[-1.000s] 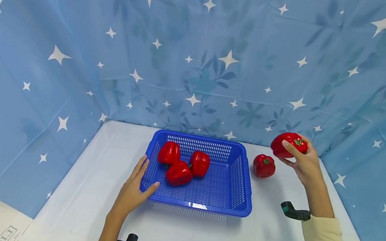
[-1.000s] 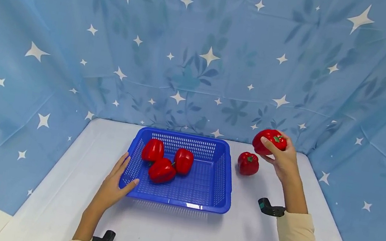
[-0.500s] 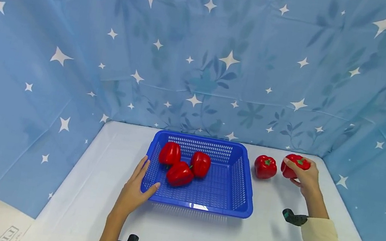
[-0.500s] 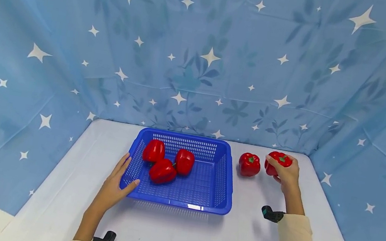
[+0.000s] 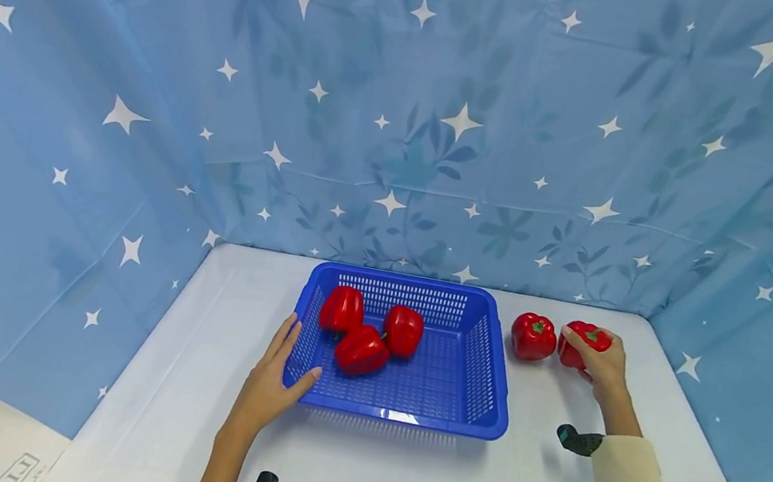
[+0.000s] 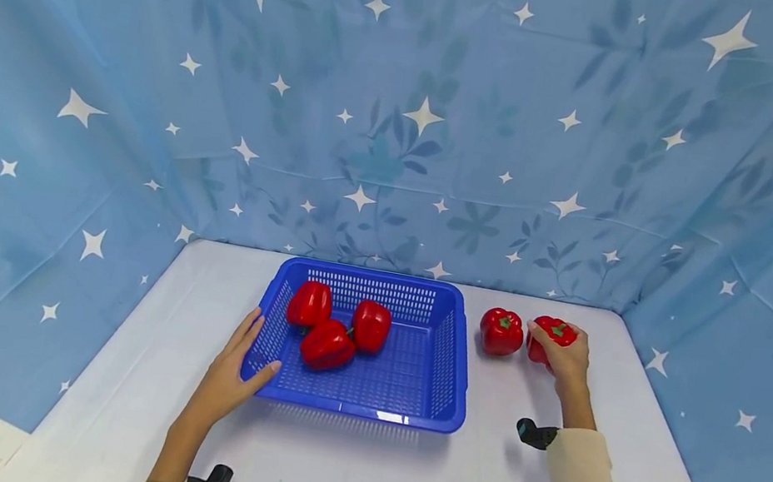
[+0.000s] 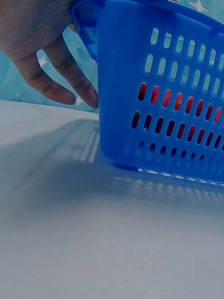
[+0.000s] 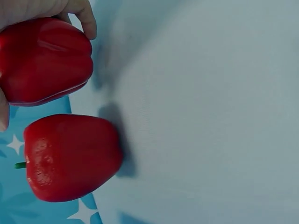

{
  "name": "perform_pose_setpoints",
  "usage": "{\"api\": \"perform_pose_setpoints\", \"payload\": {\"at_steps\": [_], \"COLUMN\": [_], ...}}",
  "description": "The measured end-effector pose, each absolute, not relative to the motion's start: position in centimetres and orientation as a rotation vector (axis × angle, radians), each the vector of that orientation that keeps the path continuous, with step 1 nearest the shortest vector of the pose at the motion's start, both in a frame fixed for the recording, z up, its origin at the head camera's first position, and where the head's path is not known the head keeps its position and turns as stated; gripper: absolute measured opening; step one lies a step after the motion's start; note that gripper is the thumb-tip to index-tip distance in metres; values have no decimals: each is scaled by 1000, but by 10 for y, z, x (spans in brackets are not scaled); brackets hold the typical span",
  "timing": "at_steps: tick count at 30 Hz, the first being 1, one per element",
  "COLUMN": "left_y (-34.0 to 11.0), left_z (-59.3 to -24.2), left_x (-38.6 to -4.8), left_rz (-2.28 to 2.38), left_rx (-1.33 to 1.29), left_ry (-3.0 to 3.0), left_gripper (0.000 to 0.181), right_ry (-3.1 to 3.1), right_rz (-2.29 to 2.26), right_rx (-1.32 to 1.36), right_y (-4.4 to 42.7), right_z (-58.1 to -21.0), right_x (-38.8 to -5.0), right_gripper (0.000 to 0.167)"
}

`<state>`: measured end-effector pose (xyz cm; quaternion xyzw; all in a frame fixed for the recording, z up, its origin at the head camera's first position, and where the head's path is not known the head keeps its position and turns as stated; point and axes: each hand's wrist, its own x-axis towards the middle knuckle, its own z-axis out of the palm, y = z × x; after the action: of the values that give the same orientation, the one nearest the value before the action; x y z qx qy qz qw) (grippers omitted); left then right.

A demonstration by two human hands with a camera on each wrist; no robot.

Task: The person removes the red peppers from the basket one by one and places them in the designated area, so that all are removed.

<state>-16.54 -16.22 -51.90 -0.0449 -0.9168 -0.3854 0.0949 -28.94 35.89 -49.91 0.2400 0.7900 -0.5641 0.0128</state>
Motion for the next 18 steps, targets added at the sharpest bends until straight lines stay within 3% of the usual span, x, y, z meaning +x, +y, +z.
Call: {"api": "perform_pose_setpoints", "payload": {"at_steps": [18], "left_y": [-162], "left_z": [-517], "left_x": [-164], "left_rz": [-1151], "left_rx": [-121], "left_ry": [-2729], "left_gripper": [86], "right_ry": [2544], "right_rz": [-1705], "right_rx": [662], "right_y": [363], "right_z": [-519], "right_x": [-290], "right_gripper": [98]}}
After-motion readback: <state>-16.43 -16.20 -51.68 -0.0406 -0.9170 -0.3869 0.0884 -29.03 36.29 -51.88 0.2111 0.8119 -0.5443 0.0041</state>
